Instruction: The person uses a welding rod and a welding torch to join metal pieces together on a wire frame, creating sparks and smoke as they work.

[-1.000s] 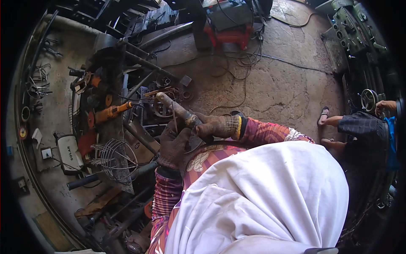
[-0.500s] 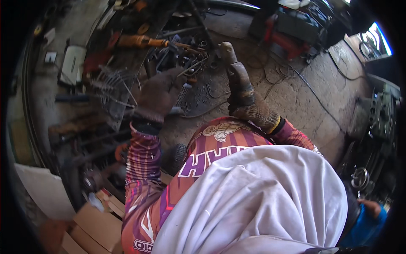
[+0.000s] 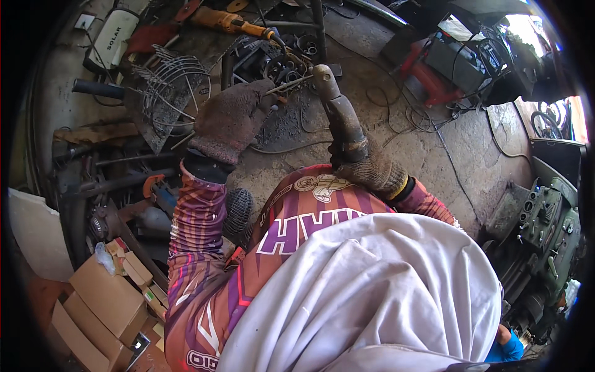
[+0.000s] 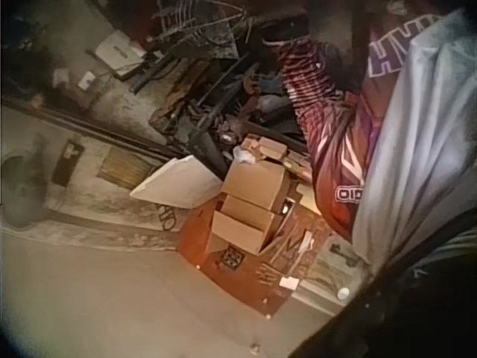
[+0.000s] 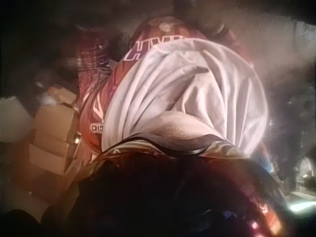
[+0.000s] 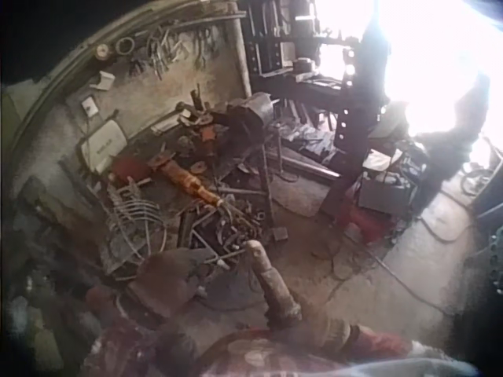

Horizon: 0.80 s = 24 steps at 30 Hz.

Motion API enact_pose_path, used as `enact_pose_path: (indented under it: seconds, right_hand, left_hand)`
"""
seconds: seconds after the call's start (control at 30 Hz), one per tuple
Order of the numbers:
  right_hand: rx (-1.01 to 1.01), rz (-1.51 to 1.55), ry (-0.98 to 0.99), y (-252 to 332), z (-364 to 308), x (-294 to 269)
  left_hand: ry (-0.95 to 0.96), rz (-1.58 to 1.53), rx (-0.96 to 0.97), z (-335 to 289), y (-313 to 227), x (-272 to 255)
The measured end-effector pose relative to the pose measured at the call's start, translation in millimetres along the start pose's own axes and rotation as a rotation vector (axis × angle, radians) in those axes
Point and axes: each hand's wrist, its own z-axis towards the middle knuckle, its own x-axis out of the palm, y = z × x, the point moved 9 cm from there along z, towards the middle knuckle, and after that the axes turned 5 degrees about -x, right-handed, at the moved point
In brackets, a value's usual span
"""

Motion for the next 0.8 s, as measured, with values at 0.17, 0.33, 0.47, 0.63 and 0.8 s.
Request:
enact_pose_path:
  seconds: [0.17,0.33,0.47,0.63,0.8]
  right_hand:
    - [-0.055,0.025,-0.008,-1.9,7.4,3.3]
    - [0.002,-0.052,-0.021,5.6,7.1,7.0]
    - [-0.027,-0.122,-0.028,7.3,7.9,9.3]
    - [-0.066,-0.062,-0.03,6.8,7.5,12.6]
    - [-0.026,-0.193,-0.08,-1.3,10.2,11.1]
  left_hand:
    - [-0.034,0.077,-0.001,-3.5,6.1,-1.9]
    - [-0.02,0.077,-0.033,-4.9,10.7,-1.7]
    - [0.015,0.052,-0.033,-6.7,15.2,-1.8]
    - [0.012,-0.046,-0.035,-10.3,23.9,3.7]
    - [0.089,-0.172,-0.115,-11.6,34.2,9.0]
